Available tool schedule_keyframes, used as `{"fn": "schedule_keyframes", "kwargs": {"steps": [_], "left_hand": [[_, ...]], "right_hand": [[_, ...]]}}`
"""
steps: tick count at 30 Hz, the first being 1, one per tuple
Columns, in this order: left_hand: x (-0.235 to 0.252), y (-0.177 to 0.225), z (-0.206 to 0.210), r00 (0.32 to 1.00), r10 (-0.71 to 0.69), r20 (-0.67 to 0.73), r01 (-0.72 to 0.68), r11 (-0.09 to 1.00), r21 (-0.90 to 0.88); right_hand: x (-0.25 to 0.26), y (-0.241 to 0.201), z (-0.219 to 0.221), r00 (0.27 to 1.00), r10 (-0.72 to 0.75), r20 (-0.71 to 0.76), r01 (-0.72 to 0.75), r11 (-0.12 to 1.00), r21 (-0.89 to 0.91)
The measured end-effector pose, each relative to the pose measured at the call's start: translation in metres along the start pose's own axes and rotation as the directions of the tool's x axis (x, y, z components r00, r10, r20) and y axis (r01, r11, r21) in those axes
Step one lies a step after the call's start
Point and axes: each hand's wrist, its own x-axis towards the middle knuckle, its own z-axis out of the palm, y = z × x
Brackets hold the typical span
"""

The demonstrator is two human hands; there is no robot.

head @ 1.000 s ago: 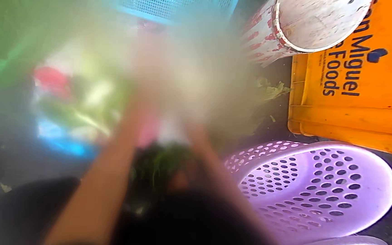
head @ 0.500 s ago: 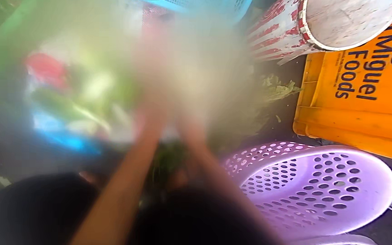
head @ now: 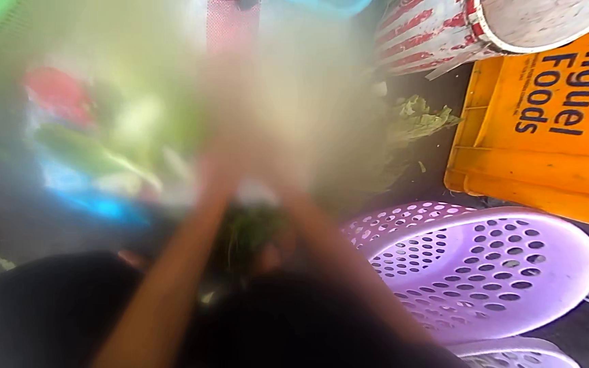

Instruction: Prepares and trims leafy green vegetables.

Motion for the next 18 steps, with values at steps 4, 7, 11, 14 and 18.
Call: {"fn": "schedule_keyframes", "kwargs": {"steps": [4,7,11,14,18], "left_hand": [[-0.001,-0.006,0.004,1.000,0.017,-0.008,-0.017,0.997,0.079],[0.000,-0.005,-0.001,0.999,0.023,-0.024,-0.020,0.993,0.113],[-0.002,-0.004,-0.001,0.992,0.006,-0.127,-0.004,1.000,0.020],[0.000,0.001,-0.010,0.993,-0.030,-0.118,0.035,0.999,0.038],[0.001,-0.002,-0.009,0.994,-0.007,-0.110,0.011,0.999,0.037]], "right_hand": [[-0.034,0.022,-0.006,0.995,0.058,0.087,-0.055,0.998,-0.039],[-0.063,0.044,-0.004,0.985,0.100,0.141,-0.089,0.993,-0.080],[-0.078,0.050,0.005,0.992,0.112,0.057,-0.111,0.994,-0.025],[-0.090,0.036,0.004,0.998,0.048,-0.049,-0.047,0.999,0.014],[-0.090,0.022,0.005,0.996,0.049,0.068,-0.045,0.998,-0.052]]}}
